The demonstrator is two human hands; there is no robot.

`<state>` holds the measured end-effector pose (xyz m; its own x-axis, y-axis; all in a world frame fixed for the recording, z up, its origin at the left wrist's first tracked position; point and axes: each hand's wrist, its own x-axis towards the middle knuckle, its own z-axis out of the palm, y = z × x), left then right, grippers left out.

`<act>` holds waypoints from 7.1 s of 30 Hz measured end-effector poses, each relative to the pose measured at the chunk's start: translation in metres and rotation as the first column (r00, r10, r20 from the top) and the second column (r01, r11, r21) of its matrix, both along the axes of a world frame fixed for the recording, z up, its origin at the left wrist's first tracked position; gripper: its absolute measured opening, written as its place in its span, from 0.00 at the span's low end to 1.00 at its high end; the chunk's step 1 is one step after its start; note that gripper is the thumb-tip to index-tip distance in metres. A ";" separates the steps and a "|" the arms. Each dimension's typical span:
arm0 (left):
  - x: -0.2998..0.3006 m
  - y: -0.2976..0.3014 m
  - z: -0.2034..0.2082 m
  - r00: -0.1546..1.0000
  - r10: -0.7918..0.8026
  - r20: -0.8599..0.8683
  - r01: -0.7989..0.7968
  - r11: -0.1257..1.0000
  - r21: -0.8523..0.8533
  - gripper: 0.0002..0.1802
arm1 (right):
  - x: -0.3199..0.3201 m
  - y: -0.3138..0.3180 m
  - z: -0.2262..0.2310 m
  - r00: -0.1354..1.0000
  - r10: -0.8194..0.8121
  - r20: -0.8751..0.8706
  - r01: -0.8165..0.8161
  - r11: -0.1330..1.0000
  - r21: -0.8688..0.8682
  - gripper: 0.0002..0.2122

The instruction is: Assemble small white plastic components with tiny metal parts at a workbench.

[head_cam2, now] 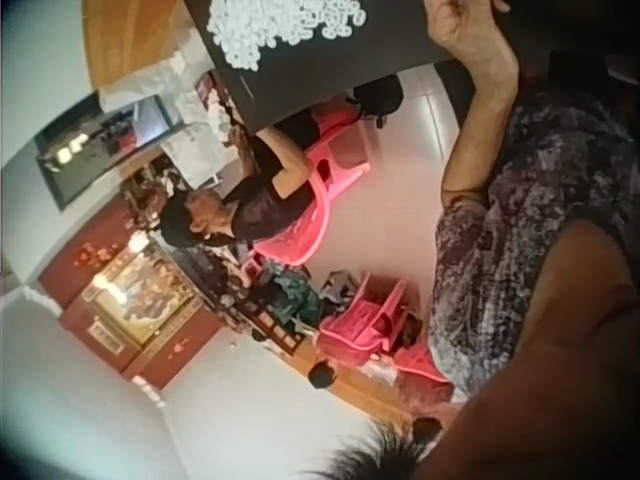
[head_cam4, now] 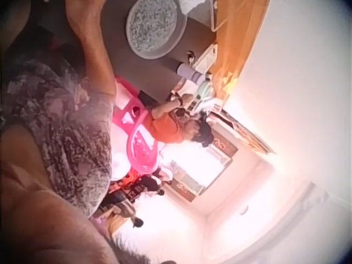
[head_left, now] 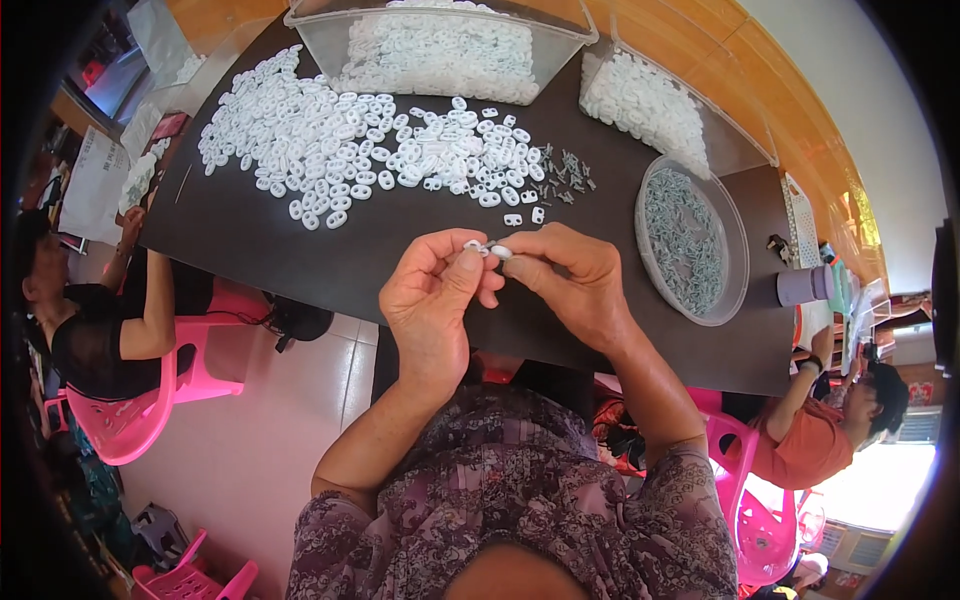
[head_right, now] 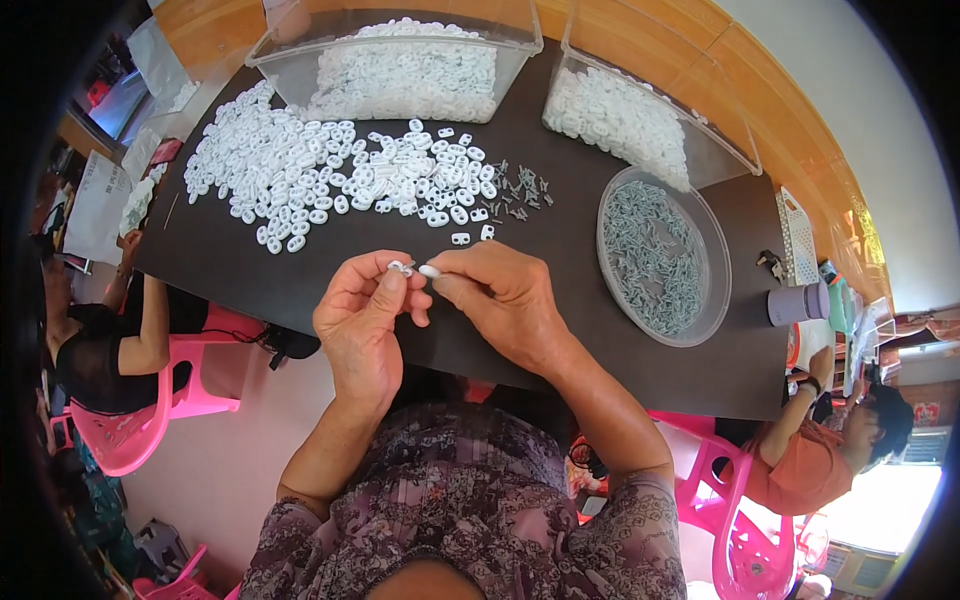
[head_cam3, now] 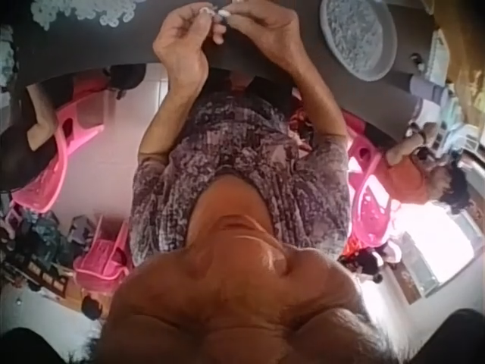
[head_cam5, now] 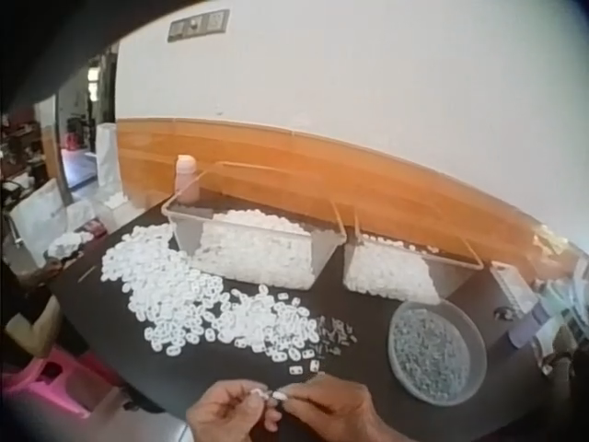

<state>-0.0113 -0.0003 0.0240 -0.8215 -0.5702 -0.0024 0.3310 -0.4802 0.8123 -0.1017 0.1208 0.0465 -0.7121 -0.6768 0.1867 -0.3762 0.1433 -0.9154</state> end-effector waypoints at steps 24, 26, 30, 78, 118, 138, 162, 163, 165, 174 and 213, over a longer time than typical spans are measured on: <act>0.007 0.009 -0.006 0.998 -0.058 0.021 0.058 0.998 -0.028 0.07 | 0.003 0.015 -0.011 0.963 -0.001 0.268 0.050 0.983 -0.175 0.07; 0.007 0.013 -0.005 0.998 -0.059 0.013 0.060 0.997 -0.041 0.07 | 0.008 0.012 -0.012 0.988 -0.058 0.142 0.075 0.990 -0.117 0.06; 0.006 0.014 -0.008 0.996 -0.089 0.015 0.089 0.996 -0.023 0.07 | 0.010 0.011 -0.019 0.954 -0.009 0.301 0.078 0.973 -0.219 0.08; 0.007 0.018 -0.010 0.976 -0.124 0.177 0.152 0.976 -0.154 0.07 | 0.010 0.010 -0.019 0.985 -0.150 0.085 0.162 0.974 -0.161 0.05; -0.002 0.019 -0.010 0.992 -0.115 0.060 0.116 0.993 -0.010 0.13 | 0.022 0.011 -0.024 0.969 -0.179 -0.167 0.154 0.976 -0.154 0.16; 0.004 0.024 -0.028 0.999 0.004 -0.046 -0.017 0.954 -0.299 0.12 | 0.032 0.008 -0.033 0.932 -0.224 -0.286 0.149 0.954 -0.261 0.17; 0.012 0.032 -0.019 0.986 0.113 -0.126 -0.143 0.953 -0.268 0.11 | 0.044 -0.007 -0.030 0.853 -0.302 -0.425 0.165 0.930 -0.329 0.12; 0.012 0.032 -0.020 0.986 0.113 -0.125 -0.144 0.953 -0.268 0.11 | 0.045 -0.009 -0.030 0.828 -0.318 -0.462 0.170 0.927 -0.334 0.11; 0.012 0.032 -0.022 0.979 0.155 -0.130 -0.191 0.918 -0.348 0.12 | 0.048 -0.010 -0.032 0.813 -0.329 -0.480 0.173 0.924 -0.341 0.11; 0.013 0.037 -0.029 0.962 0.172 -0.211 -0.252 0.858 -0.447 0.11 | 0.048 -0.016 -0.038 0.695 -0.397 -0.599 0.176 0.902 -0.394 0.09; 0.019 0.035 -0.024 0.930 0.249 -0.272 -0.364 0.738 -0.568 0.11 | 0.054 -0.014 -0.033 0.724 -0.345 -0.598 0.104 0.911 -0.400 0.10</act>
